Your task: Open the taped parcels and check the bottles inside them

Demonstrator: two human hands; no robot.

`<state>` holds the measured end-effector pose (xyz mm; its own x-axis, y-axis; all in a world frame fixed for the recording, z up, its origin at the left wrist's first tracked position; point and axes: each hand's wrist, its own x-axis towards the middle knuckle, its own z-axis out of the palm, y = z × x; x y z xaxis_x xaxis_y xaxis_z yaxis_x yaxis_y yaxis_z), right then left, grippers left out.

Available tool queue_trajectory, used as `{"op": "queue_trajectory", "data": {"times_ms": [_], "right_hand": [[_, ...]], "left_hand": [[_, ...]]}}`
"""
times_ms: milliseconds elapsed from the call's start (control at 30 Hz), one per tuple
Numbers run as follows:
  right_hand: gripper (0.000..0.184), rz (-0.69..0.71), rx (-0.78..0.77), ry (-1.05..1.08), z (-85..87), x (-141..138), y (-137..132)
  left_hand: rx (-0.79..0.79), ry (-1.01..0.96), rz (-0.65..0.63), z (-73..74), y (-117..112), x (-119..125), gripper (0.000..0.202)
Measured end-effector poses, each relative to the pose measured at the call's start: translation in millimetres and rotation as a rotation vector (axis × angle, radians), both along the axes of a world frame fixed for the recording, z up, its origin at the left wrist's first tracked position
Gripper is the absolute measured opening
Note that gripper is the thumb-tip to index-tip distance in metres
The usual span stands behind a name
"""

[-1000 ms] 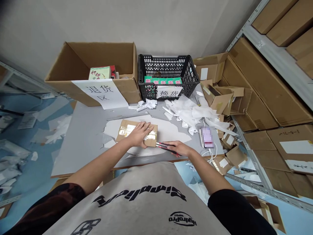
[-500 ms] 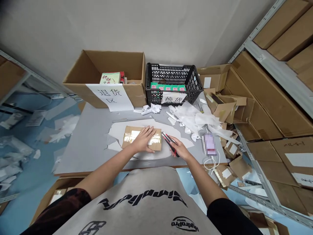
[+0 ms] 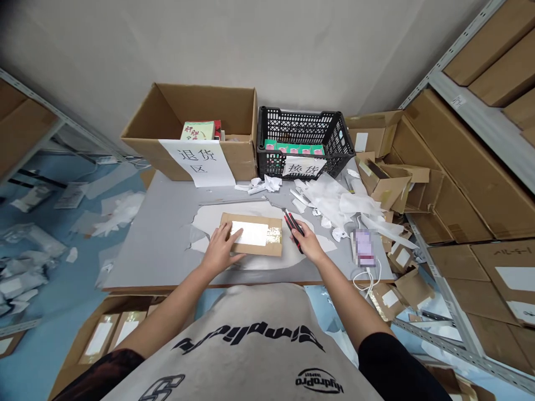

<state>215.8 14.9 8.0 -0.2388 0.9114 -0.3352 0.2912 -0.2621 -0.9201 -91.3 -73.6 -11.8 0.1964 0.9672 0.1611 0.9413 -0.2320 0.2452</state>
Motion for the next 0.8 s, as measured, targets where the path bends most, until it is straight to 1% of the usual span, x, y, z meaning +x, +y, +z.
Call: {"op": "queue_trajectory", "data": {"times_ms": [67,133,200,267,300,333,400,533,600,667,800], "right_hand": [[0.055,0.024,0.087,-0.096,2.1,-8.3,9.1],[0.051,0.057,0.163,-0.206,5.0,-17.5,17.7],[0.046,0.109,0.279,-0.329,9.5,-25.5,24.1],[0.043,0.209,0.43,-0.441,15.3,-31.0,27.5],[0.041,0.267,0.506,-0.488,18.3,-32.9,28.1],[0.04,0.336,0.572,-0.525,21.2,-34.5,28.1],[0.039,0.487,0.652,-0.572,26.1,-38.5,26.8],[0.038,0.784,0.675,-0.63,33.2,-54.1,24.6],[0.038,0.878,0.69,-0.694,35.6,-62.8,26.2],[0.038,0.924,0.714,-0.749,37.3,-68.8,29.0],[0.039,0.942,0.746,-0.788,39.1,-72.1,31.9]], "left_hand": [[-0.005,-0.026,0.028,-2.3,-1.4,1.8,0.073],[-0.002,-0.049,0.033,-4.5,1.8,12.7,0.069],[0.002,-0.071,0.001,-5.2,5.6,26.3,0.068],[0.01,-0.077,-0.051,-3.9,5.8,36.2,0.063],[0.023,-0.07,-0.056,-3.0,3.8,38.6,0.058],[0.037,-0.055,-0.048,-2.2,0.5,39.4,0.052],[0.06,-0.025,-0.017,-2.0,-8.1,37.0,0.045],[0.071,-0.009,-0.046,-5.4,-20.2,29.7,0.042],[0.076,-0.01,-0.057,-7.7,-20.7,29.4,0.041],[0.083,-0.012,-0.051,-10.0,-19.4,30.9,0.04],[0.093,-0.027,-0.025,-14.7,-18.7,34.6,0.041]]}}
